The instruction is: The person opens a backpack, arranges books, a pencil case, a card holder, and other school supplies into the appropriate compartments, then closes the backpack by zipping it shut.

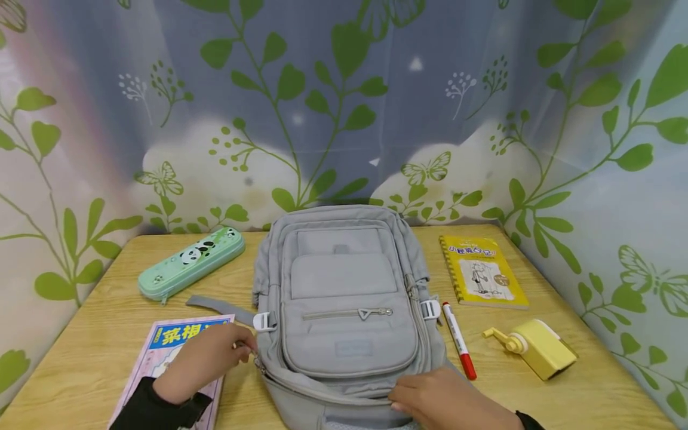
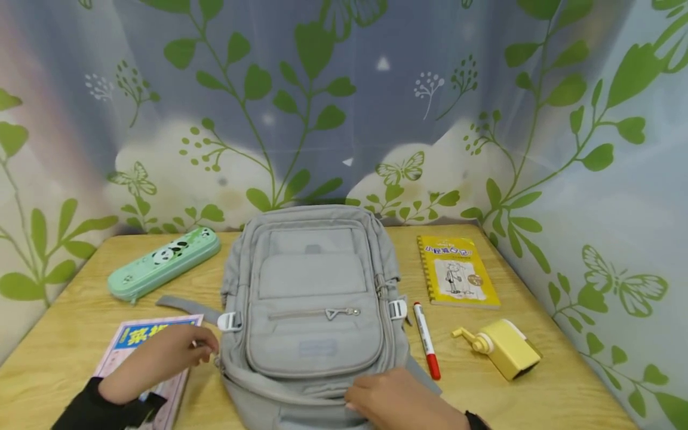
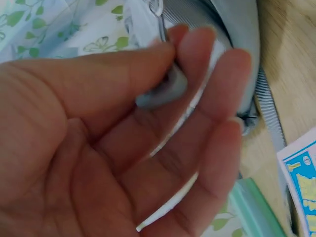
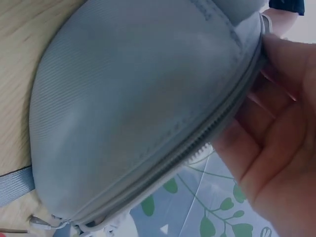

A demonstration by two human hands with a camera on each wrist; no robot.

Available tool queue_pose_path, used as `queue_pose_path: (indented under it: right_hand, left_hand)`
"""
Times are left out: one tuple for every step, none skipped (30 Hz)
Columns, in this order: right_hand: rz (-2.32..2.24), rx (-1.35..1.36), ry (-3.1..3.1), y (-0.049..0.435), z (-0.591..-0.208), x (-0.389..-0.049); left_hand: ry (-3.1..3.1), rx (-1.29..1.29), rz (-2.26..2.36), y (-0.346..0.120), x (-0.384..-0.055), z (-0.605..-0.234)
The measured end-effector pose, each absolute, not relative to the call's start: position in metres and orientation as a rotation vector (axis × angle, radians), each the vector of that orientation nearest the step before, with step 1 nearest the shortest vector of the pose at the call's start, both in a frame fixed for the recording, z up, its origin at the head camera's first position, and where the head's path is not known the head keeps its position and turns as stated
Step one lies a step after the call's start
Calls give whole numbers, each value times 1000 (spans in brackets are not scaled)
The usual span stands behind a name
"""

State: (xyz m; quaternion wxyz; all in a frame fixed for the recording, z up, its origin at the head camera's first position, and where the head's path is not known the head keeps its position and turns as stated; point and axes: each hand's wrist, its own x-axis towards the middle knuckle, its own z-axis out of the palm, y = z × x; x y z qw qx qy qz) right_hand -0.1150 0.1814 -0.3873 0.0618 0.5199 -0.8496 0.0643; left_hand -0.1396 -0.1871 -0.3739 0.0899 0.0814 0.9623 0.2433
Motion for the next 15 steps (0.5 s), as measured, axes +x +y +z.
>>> queue_pose_path:
  right_hand:
    - [198,1562,-2568,181,-387,-115]
    - [203,1554,-2554,180,-387,-114]
    - [201,1549,-2525,179,-388,-114]
    - [206,1548,-2492,178,-388,-114]
    - [215,1551,-2452,177,-389,-115]
    - [238,1559,-2423,176,-390,-114]
    - [257,1569,-2400,175,-390,-115]
    - [274,1582,-2383,174,-390,-115]
    - [296,1599,-2381,173,-391,-115]
    - [320,1618,-2389,172,-391,-115]
    - [350,1640,-2408,171,-391,-115]
    - [372,1661,-2428,171,-391,-115]
    - [382,1676,-2444,170,-391,-115]
    - [397,1693,-2459,169,-391,-115]
    - [411,1704,-2471,168,-391,-115]
  left_hand:
    - [2849,254,729,-189,-142,-374]
    - [2839,258,740,-191,-144,-374]
    - [2830,259,747,-193,-147,-374]
    - [2831,261,746,-195,-149,-374]
    - [2839,260,740,-197,-152,-374]
    - [2853,260,729,-199,-155,-375]
    - [2870,263,717,-200,-158,-375]
    - [2889,266,701,-202,-160,-376]
    - [2910,273,681,-203,-163,-377]
    - [2930,276,662,-204,-167,-378]
    - [2944,277,650,-206,-170,-379]
    - [2960,287,635,-206,-173,-380]
    - [2971,298,627,-207,-177,-381]
    - [2974,304,626,-208,-181,-381]
    - [2976,313,624,-209,-185,-382]
